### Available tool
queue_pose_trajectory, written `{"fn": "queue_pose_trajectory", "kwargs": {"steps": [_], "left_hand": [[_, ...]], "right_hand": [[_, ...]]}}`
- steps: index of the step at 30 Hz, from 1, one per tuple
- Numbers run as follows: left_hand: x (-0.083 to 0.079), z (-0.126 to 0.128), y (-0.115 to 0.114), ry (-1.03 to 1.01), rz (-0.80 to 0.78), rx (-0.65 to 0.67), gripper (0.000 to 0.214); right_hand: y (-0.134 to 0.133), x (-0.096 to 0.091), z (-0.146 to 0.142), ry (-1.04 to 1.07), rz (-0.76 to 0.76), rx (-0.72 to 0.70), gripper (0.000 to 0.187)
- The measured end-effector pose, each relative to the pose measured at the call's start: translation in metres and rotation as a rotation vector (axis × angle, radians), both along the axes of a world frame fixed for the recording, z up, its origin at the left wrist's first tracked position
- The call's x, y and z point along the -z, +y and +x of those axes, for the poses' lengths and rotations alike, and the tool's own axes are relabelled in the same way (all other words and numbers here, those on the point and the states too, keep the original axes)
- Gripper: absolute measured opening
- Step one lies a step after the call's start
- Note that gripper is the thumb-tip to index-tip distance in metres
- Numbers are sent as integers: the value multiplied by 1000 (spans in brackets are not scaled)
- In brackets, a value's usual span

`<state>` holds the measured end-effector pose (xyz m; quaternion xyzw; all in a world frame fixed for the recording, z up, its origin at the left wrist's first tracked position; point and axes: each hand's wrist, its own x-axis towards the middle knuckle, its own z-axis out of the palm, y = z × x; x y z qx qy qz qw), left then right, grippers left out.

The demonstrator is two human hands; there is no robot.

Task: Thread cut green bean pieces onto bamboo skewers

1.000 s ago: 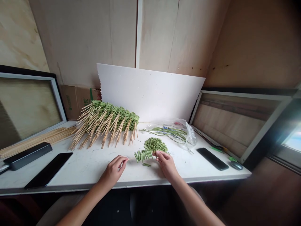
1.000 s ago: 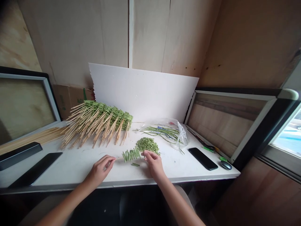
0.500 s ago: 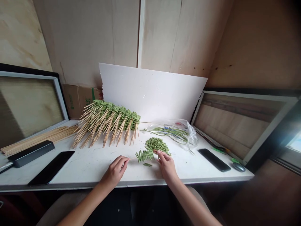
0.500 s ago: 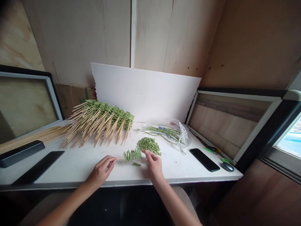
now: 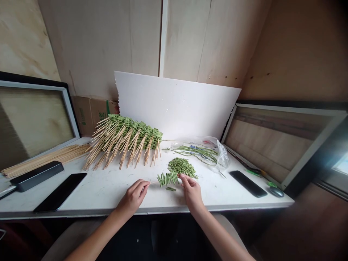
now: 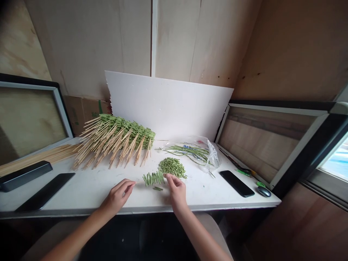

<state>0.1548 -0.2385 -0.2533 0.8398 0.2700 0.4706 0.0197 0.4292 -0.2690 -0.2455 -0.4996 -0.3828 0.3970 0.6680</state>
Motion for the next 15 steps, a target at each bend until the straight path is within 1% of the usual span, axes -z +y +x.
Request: {"fn": "queue_pose_trajectory", "kwargs": {"steps": [9, 15], "left_hand": [[-3, 1, -1, 15, -19, 8, 18], [-4, 1, -2, 52, -24, 19, 18]], "right_hand": [[2, 4, 1, 30, 10, -7, 38], [1, 2, 0, 33, 17, -8, 39]]}}
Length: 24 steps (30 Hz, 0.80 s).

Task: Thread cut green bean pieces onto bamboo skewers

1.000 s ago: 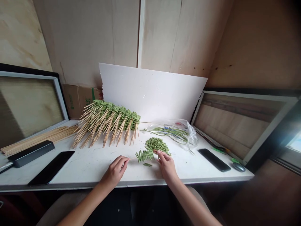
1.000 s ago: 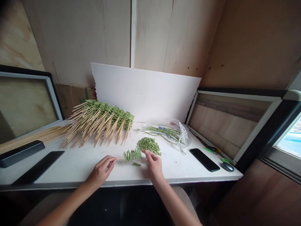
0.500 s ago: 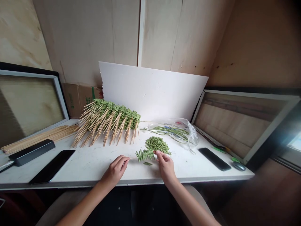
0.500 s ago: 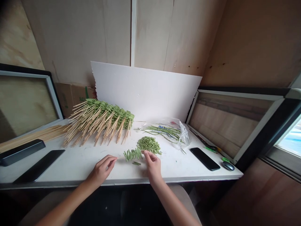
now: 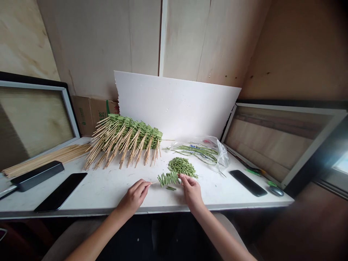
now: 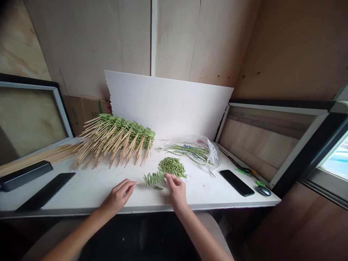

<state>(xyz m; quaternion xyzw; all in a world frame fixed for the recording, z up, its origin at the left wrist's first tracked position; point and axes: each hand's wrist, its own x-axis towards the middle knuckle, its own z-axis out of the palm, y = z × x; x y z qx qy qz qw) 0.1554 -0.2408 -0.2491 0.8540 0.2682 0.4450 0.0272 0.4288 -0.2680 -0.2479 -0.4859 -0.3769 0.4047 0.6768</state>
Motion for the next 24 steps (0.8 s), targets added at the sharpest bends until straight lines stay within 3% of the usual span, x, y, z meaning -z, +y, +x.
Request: {"fn": "queue_pose_trajectory", "kwargs": {"steps": [8, 13, 20, 24], "left_hand": [[0, 1, 1, -10, -1, -1, 18], [1, 2, 3, -73, -3, -60, 18], [-3, 3, 5, -187, -18, -203, 17], [-4, 4, 5, -168, -34, -173, 18]], "right_hand": [[0, 2, -3, 10, -14, -21, 40], [-2, -9, 4, -28, 6, -35, 47], [-11, -21, 15, -908, 132, -45, 29], [-12, -15, 10, -1057, 201, -86, 17]]}}
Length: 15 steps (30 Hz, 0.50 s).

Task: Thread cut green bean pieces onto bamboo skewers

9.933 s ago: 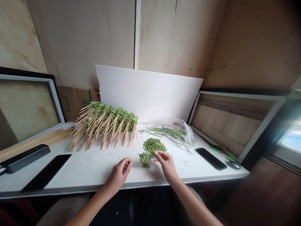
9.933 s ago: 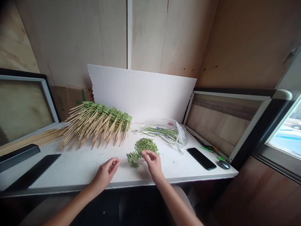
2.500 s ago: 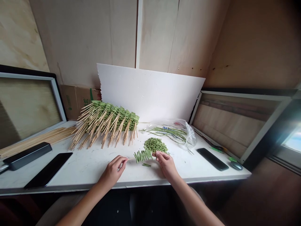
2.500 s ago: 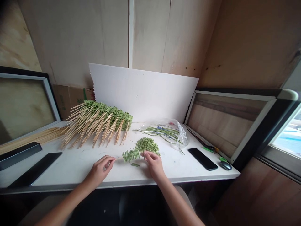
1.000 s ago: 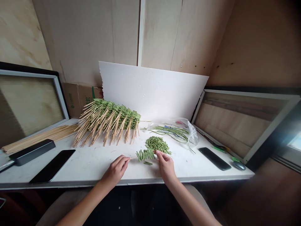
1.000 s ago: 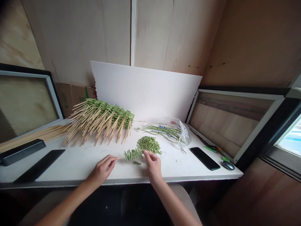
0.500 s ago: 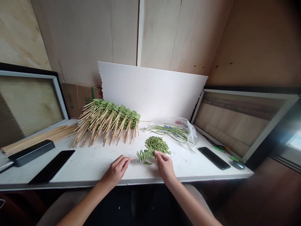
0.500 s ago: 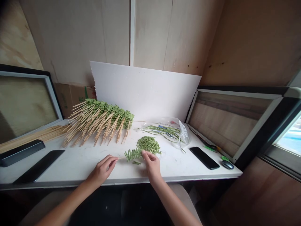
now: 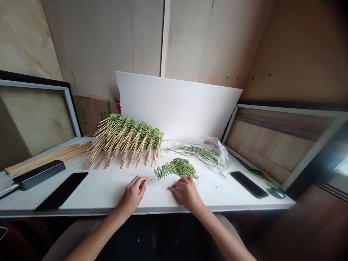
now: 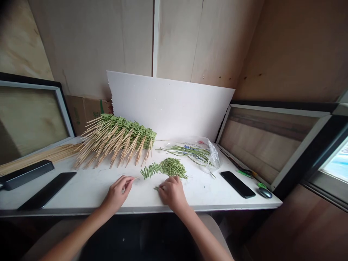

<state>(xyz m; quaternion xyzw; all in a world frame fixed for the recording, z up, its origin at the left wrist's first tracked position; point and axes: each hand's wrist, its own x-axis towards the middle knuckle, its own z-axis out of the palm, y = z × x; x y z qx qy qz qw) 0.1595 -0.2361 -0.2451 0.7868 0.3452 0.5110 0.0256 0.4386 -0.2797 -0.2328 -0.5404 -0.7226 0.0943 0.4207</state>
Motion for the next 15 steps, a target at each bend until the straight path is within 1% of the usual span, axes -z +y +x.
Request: {"fn": "queue_pose_trajectory", "kwargs": {"steps": [4, 7, 11, 13, 15], "left_hand": [[3, -1, 1, 10, -2, 17, 18], [6, -1, 2, 18, -8, 22, 18], [7, -2, 3, 17, -12, 22, 18], [7, -2, 3, 21, -19, 18, 18], [7, -2, 3, 24, -27, 18, 18]], "right_hand": [[0, 3, -5, 22, 12, -30, 9], [-1, 2, -6, 43, 14, -42, 9], [0, 1, -3, 135, 42, -50, 19], [2, 2, 0, 210, 42, -20, 24], [5, 3, 5, 326, 6, 25, 32]]}}
